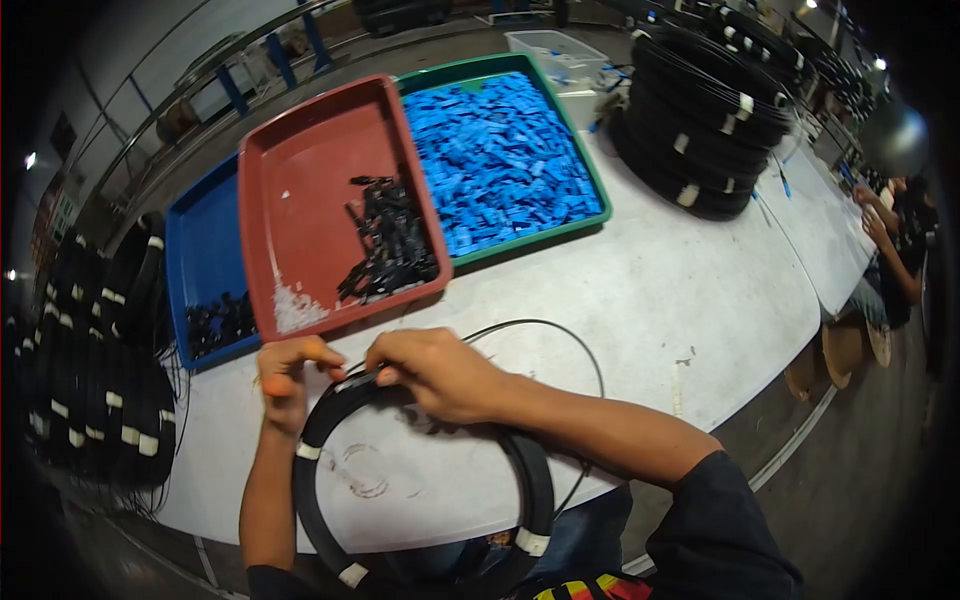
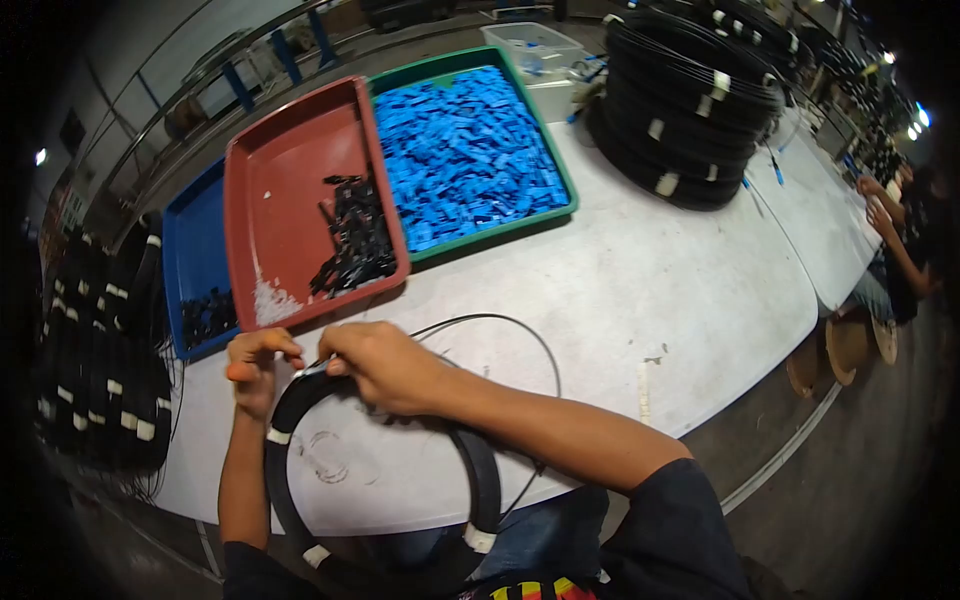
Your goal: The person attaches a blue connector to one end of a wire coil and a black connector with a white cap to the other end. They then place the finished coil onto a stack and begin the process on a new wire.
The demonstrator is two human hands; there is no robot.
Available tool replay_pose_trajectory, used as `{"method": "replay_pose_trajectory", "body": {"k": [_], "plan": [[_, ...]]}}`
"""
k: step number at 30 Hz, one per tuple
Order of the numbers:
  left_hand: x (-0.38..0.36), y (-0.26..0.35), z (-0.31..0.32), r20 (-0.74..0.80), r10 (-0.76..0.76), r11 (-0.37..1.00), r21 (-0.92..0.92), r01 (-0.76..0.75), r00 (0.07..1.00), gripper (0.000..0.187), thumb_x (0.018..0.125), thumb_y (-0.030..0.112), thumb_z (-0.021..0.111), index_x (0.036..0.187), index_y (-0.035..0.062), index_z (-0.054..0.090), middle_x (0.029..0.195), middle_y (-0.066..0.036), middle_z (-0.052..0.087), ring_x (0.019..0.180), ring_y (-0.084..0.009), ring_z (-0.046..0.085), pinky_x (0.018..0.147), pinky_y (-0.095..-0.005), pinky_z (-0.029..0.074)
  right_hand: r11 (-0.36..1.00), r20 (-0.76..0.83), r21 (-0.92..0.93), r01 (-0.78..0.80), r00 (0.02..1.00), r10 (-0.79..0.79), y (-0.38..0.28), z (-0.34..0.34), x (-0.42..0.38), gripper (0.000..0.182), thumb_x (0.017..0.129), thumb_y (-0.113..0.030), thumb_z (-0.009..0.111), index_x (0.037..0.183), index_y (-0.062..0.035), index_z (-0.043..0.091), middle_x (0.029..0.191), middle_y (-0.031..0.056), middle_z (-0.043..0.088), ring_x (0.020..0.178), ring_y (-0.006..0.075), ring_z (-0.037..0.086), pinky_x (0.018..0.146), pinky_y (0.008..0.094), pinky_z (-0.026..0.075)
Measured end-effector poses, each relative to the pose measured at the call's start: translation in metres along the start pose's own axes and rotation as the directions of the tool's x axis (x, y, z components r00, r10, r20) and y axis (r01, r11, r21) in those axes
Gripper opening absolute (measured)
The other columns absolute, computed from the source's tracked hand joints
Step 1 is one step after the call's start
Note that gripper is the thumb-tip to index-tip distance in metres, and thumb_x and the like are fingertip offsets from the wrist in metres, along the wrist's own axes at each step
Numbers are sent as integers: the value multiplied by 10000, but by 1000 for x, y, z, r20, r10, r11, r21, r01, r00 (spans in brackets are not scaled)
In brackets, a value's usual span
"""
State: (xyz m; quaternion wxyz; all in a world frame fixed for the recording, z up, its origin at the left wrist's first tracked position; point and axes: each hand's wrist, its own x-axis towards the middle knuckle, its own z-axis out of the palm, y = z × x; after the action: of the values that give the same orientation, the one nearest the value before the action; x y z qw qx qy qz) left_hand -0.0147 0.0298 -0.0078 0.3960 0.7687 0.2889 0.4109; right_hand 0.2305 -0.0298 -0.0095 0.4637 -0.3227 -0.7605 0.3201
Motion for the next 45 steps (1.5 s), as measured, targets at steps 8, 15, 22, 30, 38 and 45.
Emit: {"method": "replay_pose_trajectory", "body": {"k": [8, 15, 22, 30, 38, 45], "plan": [[88, 30, 10, 139, 0, 995, 100, -14, 990, 462, 990, 390, 640, 945, -62, 725, 800, -116, 719, 697, -151, 668, 631, -285, 525, 998, 62, 68, -17, 998, 13, 6, 6, -4, 124, 929, -77, 630, 1014, -14, 564, 841, 201, 644, 808, 439, 644, 724, 494, 495], [197, 47, 62, 632, 264, 564, 512, -648, 729, 214, 831, 170, 773, 1026, 88, 744, 955, -74, 747, 864, -259, 665, 758, -383, 477, 998, 43, -26, 49, 998, -48, 6, 7, -8, 199, 785, 24, 653, 947, -28, 551, 813, 152, 638, 813, 381, 650, 745, 469, 515], [246, 17, 124, 539, 383, 456, 596, -661, 751, 213, 858, 207, 757, 1041, 104, 724, 955, -49, 710, 917, -246, 633, 758, -388, 444, 999, 63, -4, 38, 997, -38, 8, 5, -7, 266, 769, 16, 666, 1015, -34, 579, 868, 131, 659, 856, 354, 669, 776, 439, 539], [265, -7, 147, 542, 343, 374, 671, -641, 767, 164, 843, 180, 748, 988, 108, 720, 863, -62, 689, 842, -277, 625, 734, -401, 434, 1000, 90, 14, -9, 996, 8, 6, 2, -8, 287, 789, 21, 657, 1062, -35, 587, 899, 131, 663, 882, 339, 674, 790, 433, 546], [264, 4, 142, 526, 325, 540, 579, -611, 786, 147, 826, 102, 726, 973, 97, 713, 862, -68, 709, 869, -272, 643, 728, -405, 427, 1000, 70, -14, 24, 997, -23, 7, 4, -9, 263, 793, 22, 653, 1042, -32, 586, 894, 123, 648, 869, 338, 665, 781, 433, 544], [271, -6, 147, 573, 299, 454, 618, -642, 763, 152, 804, 110, 734, 953, 92, 711, 856, -64, 708, 883, -272, 641, 729, -408, 428, 999, 63, -14, 30, 998, -29, 9, 5, -10, 271, 788, 12, 658, 1042, -28, 576, 888, 117, 632, 859, 337, 657, 778, 435, 542]]}}
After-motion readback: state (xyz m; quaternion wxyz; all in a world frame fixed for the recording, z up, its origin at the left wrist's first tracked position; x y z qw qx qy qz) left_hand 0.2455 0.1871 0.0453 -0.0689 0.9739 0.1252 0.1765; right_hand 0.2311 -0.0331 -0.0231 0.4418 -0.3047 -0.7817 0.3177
